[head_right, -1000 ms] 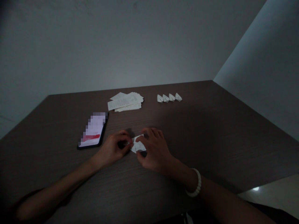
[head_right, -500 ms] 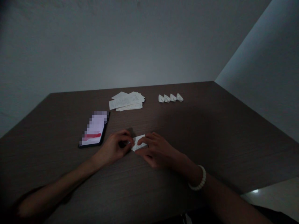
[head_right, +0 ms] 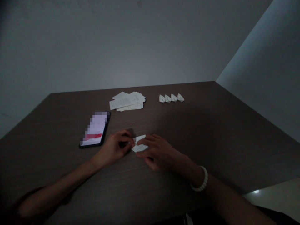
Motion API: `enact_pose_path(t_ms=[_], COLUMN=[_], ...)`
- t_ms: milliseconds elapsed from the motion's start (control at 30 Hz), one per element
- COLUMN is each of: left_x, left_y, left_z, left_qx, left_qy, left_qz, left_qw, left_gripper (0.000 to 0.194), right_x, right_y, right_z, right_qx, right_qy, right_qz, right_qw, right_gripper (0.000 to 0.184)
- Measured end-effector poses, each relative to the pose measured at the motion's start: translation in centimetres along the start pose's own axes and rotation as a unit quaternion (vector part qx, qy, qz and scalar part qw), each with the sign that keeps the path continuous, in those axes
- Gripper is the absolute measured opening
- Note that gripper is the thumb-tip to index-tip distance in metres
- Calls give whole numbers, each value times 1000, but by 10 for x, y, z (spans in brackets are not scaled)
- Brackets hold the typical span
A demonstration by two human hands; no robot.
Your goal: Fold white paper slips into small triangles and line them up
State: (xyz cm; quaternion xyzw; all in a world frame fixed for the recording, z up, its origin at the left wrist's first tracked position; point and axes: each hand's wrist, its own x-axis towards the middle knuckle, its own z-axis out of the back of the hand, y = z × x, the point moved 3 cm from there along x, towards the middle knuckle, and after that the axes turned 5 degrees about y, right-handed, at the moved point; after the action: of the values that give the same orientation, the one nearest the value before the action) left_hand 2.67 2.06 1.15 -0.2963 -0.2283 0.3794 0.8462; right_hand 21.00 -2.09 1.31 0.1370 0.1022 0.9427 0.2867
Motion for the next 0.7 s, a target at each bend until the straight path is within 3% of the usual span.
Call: enact_pose_path(t_ms=[200, 467, 700], left_x=[-3, -1, -2], left_y=[0, -2, 0], left_z=[1, 1, 1], left_qx=[-12, -10, -10], left_qy=[2, -2, -5], left_qz=[-6, 8, 0], left_qw=[1000, 1000, 1000], left_gripper=[11, 11, 13], right_x=[0, -1, 0], right_y=[-3, -3, -2], right_z=[-5, -5, -3], right_qx=[2, -8, -11], right_qy=[-30, 7, 0], right_qz=[24, 15, 20], right_qw=[999, 1000, 1000], right_gripper=[27, 29, 27])
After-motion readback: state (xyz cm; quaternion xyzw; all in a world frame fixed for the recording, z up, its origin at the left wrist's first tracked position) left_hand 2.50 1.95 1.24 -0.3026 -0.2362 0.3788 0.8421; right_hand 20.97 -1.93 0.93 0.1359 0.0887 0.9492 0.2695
